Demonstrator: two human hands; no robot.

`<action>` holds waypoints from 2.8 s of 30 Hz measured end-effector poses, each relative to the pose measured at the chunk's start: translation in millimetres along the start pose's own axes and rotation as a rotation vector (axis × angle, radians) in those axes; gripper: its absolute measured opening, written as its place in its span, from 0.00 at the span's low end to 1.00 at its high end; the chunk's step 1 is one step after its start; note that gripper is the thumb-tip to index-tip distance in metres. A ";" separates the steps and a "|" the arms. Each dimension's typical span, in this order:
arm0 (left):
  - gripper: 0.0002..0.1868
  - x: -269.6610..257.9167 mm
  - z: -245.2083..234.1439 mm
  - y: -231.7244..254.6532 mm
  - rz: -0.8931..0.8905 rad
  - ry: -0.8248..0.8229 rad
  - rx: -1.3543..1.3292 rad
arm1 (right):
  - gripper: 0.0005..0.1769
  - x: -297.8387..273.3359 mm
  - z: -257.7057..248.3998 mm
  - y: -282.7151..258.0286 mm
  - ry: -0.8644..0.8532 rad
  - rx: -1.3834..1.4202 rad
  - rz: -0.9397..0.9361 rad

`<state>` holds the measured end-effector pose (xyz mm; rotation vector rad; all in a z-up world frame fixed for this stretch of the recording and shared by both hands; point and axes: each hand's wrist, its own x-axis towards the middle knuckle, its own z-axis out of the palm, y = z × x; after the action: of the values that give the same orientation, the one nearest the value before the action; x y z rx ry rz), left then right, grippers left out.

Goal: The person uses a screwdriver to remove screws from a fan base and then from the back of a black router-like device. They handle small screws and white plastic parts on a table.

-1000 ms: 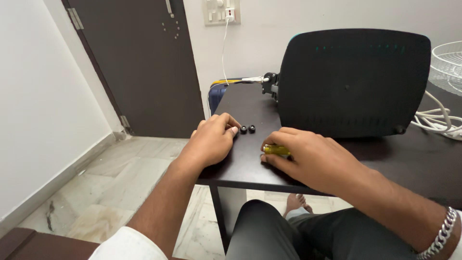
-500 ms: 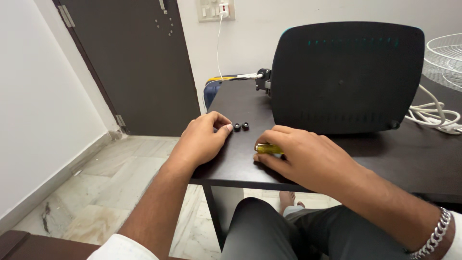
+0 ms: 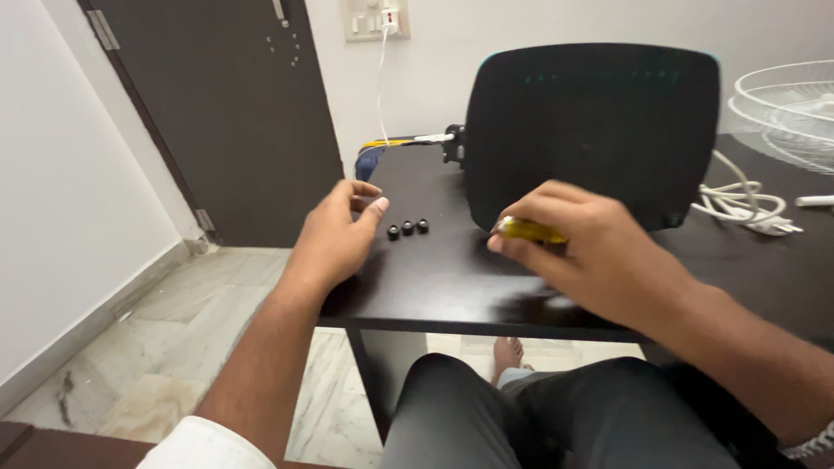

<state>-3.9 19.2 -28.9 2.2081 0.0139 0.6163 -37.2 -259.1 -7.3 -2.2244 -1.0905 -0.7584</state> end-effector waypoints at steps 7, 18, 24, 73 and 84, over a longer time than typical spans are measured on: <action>0.16 -12.7 28.3 65.7 0.341 0.172 -0.062 | 0.14 -32.8 -59.2 47.9 0.205 -0.253 -0.033; 0.29 -10.4 115.2 157.7 0.945 -0.087 0.174 | 0.16 -87.3 -95.8 89.0 0.327 -0.319 -0.060; 0.33 -4.7 143.9 161.3 1.130 -0.087 0.355 | 0.14 -99.1 -105.3 91.5 0.266 -0.248 0.022; 0.09 -16.8 175.1 148.8 1.072 0.034 0.294 | 0.15 -94.7 -102.2 77.9 0.106 -0.297 0.164; 0.10 -17.4 173.9 150.1 1.058 -0.012 0.271 | 0.16 -94.7 -100.2 79.5 0.101 -0.327 0.170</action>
<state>27.5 -209.0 -21.4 2.3652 -1.1939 1.2035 -45.0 -417.5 -20.4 -2.4778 -0.7600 -1.0223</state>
